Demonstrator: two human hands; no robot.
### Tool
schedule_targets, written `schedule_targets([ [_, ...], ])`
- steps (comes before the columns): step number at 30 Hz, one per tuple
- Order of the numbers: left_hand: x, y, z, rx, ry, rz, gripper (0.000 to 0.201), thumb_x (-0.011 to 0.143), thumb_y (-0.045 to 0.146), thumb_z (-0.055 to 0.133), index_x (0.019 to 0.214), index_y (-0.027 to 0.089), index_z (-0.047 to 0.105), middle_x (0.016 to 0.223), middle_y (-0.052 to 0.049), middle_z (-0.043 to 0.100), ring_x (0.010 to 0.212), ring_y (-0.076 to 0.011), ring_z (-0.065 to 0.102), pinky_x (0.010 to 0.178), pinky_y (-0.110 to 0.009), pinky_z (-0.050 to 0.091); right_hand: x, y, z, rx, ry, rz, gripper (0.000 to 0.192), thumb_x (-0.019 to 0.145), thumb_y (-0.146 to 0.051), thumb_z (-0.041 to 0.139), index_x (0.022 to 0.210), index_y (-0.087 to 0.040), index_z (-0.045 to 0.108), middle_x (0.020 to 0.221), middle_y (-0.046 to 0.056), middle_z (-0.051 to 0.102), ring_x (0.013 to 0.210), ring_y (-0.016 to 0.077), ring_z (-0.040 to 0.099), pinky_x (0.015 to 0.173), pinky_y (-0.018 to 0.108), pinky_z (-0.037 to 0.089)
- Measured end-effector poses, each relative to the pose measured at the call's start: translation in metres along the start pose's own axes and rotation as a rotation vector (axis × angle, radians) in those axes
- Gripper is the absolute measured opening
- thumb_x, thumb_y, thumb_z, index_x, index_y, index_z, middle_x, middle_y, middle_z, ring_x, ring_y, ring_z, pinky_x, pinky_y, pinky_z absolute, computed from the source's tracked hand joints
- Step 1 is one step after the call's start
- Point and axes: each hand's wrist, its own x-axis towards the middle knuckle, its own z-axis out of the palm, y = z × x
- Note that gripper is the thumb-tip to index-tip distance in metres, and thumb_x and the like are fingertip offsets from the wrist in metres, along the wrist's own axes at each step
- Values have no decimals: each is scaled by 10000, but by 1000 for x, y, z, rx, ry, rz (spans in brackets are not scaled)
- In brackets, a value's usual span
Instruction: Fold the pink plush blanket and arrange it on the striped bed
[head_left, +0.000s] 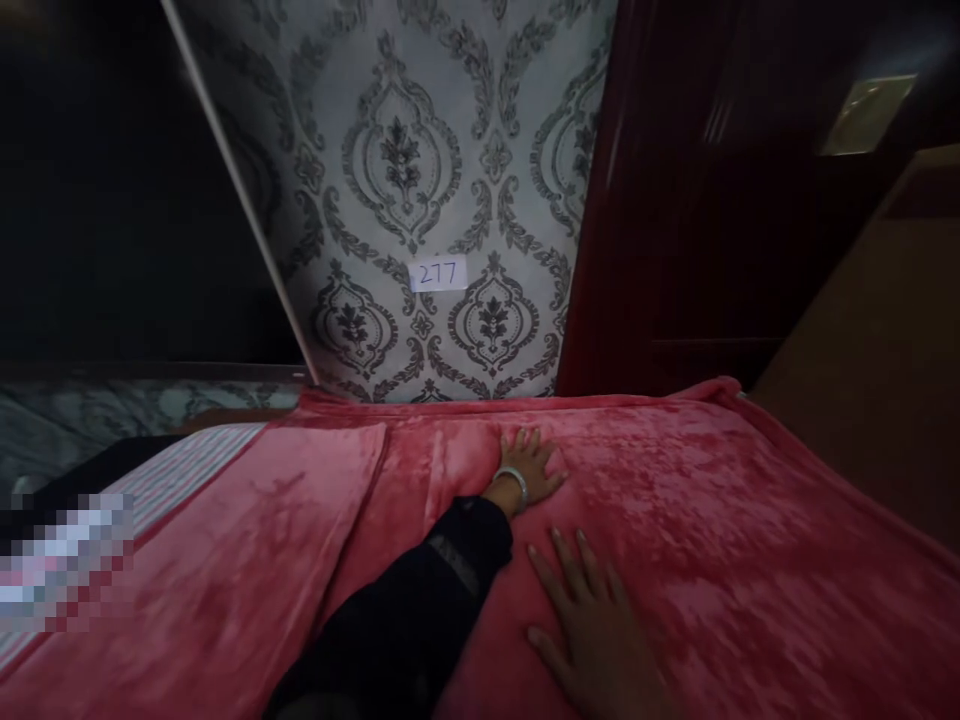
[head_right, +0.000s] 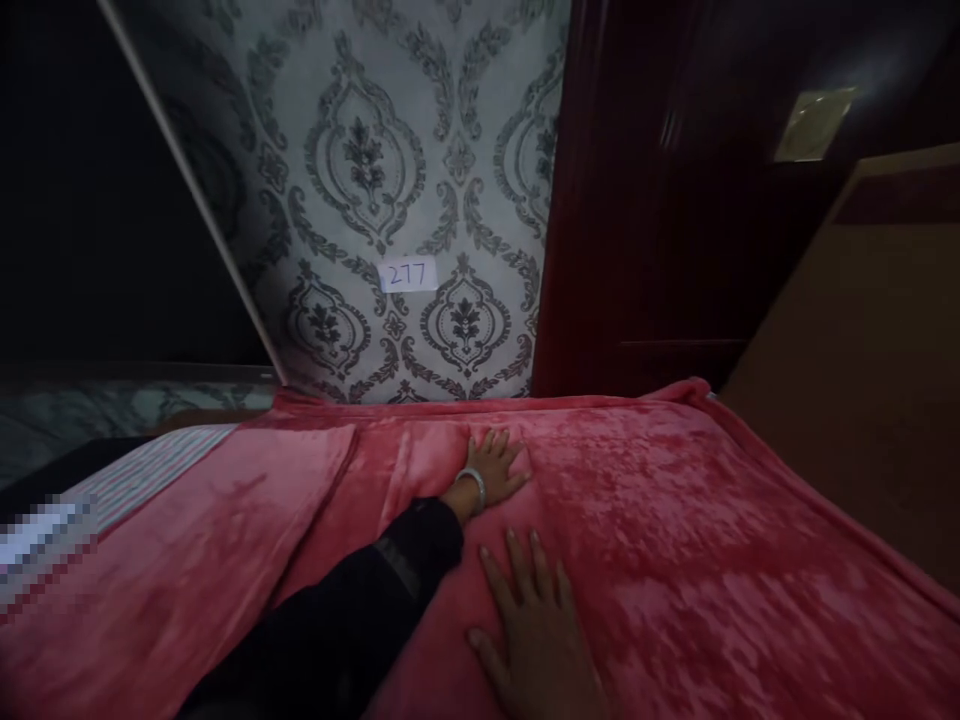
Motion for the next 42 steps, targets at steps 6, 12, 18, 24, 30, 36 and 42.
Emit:
schedule_targets([
  [6,-20,-22,-34,132,-80,-67,838,915,700,392,1599,222,310,1685,-141,236,1554,-383,169,1216,-708,22,0,2,1,-36,54,-8,708,939,-594,538,1570,-302,405,1653,97,285,1516,418,231,1154,650,291],
  [12,-51,-81,-34,117,-14,-196,745,973,640,291,1612,259,276,1692,-113,228,1558,-386,158,1205,-726,89,-1,5,7,-44,114,-35,673,956,-612,490,1559,-321,425,1664,78,266,1521,395,231,1154,627,302],
  [18,-49,-84,-36,67,-83,-211,763,959,659,305,1617,279,243,1707,-99,174,1567,-368,128,1203,-721,68,-1,5,5,-73,86,-12,664,973,-598,448,1566,-301,418,1668,86,260,1520,392,229,1143,616,321],
  [24,-79,-69,-69,40,-143,-230,733,933,676,361,1569,311,362,1685,-103,256,1559,-370,166,1197,-722,94,-1,8,8,-108,127,-31,667,972,-604,431,1556,-283,436,1654,99,300,1503,394,267,1112,592,373],
  [30,-149,-60,-38,13,-40,-226,801,932,704,347,1599,263,302,1702,-153,159,1577,-371,47,1191,-733,57,0,10,14,-127,151,-24,654,977,-593,429,1561,-300,419,1660,91,286,1508,383,259,1128,593,359],
  [36,-150,-64,-49,-155,-140,-243,774,934,655,416,1582,240,339,1690,-139,195,1574,-341,107,1212,-692,106,3,11,7,-145,78,-10,654,995,-596,390,1578,-301,387,1661,87,286,1524,362,223,1167,579,312],
  [42,-223,-127,-104,-239,19,-243,753,970,564,383,1603,166,291,1655,-98,318,1520,-221,321,1237,-345,280,4,12,2,-103,31,-8,671,1003,-607,353,1593,-287,355,1672,93,258,1524,366,209,1169,597,287],
])
